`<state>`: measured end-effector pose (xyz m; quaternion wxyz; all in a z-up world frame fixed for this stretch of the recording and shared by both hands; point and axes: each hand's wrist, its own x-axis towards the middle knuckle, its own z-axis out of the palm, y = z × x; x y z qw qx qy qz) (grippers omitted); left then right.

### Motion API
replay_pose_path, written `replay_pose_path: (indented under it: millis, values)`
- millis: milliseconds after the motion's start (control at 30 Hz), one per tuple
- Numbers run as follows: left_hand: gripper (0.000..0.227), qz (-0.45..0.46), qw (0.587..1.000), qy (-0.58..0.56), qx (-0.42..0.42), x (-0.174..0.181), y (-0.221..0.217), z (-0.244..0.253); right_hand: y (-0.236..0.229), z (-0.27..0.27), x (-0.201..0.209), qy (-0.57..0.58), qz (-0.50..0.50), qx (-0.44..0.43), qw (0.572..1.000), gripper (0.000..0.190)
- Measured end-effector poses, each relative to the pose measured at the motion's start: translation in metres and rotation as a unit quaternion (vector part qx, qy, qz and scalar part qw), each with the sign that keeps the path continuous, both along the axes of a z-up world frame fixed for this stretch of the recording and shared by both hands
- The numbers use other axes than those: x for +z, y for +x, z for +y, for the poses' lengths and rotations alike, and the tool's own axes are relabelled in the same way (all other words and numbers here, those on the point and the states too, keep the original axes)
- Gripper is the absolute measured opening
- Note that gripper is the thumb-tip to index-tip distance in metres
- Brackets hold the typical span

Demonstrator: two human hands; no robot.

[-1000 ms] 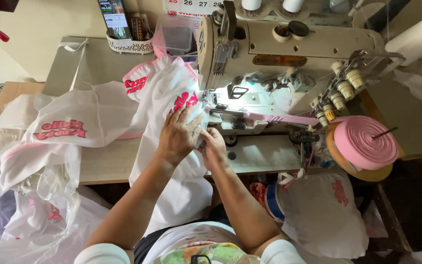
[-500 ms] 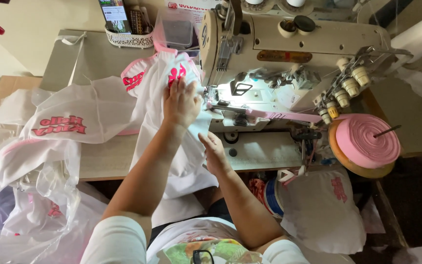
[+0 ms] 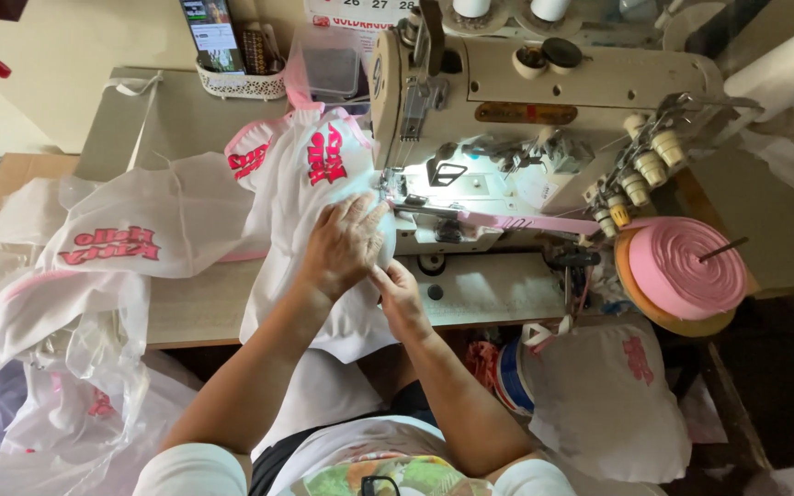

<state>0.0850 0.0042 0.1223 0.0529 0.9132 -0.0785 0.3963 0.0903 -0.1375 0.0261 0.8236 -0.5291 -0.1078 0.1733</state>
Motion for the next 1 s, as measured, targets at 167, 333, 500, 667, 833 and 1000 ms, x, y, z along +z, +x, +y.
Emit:
replay_pose_path:
  millis: [167, 333, 500, 667, 833, 1000]
  values:
    - [0.038, 0.151, 0.986, -0.073, -0.011, 0.023, 0.017, 0.018, -0.016, -0.007, 0.025, -0.096, -0.08, -0.026, 0.992, 0.013]
    - [0.047, 0.149, 0.978, -0.149, 0.002, 0.006, 0.02, 0.02, 0.001, -0.011, 0.012, -0.205, -0.189, -0.044, 0.959, 0.021]
    - [0.015, -0.065, 0.981, -0.17, 0.069, -0.007, -0.07, -0.04, -0.002, -0.011, 0.079, -0.113, -0.107, -0.044, 0.987, 0.018]
    - [0.011, 0.234, 0.955, -0.171, 0.056, -0.107, -0.069, 0.015, 0.028, -0.026, 0.054, -0.035, 0.001, -0.049, 0.998, 0.013]
    - [0.02, 0.004, 0.997, -0.075, -0.008, -0.039, -0.018, 0.081, 0.005, -0.011, 0.075, 0.043, 0.107, -0.042, 0.992, 0.012]
    - [0.046, -0.012, 0.997, -0.062, -0.044, -0.009, -0.01, 0.009, 0.026, 0.011, 0.029, 0.081, 0.114, -0.065, 0.988, 0.015]
